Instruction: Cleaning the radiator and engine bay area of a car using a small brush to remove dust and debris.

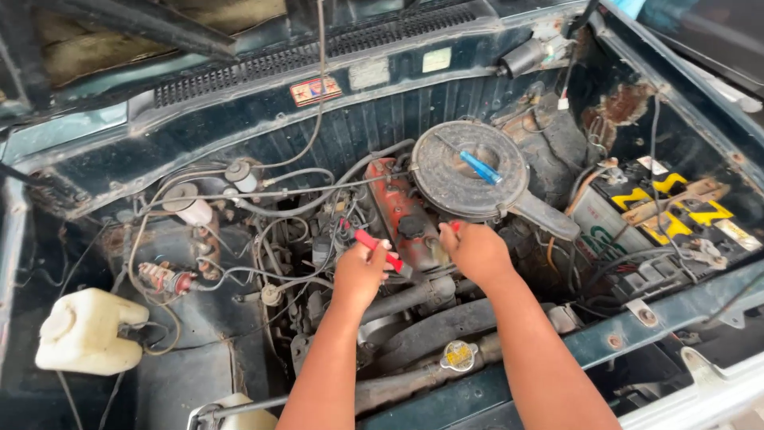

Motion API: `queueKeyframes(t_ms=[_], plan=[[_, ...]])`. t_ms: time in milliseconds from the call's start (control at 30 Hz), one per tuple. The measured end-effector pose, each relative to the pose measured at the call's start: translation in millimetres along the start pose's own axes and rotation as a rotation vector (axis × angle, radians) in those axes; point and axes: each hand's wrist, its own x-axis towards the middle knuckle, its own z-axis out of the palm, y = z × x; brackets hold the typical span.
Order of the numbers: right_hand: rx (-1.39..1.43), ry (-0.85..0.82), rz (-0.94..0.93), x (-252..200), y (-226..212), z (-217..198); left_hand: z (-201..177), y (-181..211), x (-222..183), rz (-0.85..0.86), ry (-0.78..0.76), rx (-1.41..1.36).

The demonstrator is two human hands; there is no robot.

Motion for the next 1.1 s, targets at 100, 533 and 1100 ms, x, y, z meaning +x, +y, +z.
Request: queueKeyframes(t_ms=[100, 533, 1100], plan=[[0.181, -0.045, -0.06, -28.1, -50.7, -40.4, -4.1, -12.5, 4.7, 0.06, -0.014, 0.336], [0.094, -0.14, -0.157, -10.2, -16.8, -6.4, -4.8, -8.0, -3.7, 0.127, 0.063, 0.309], [0.134, -0.144, -0.249, -20.1, -25.6, -11.2, 1.0, -10.2, -8.8, 0.114, -0.023, 0.14]])
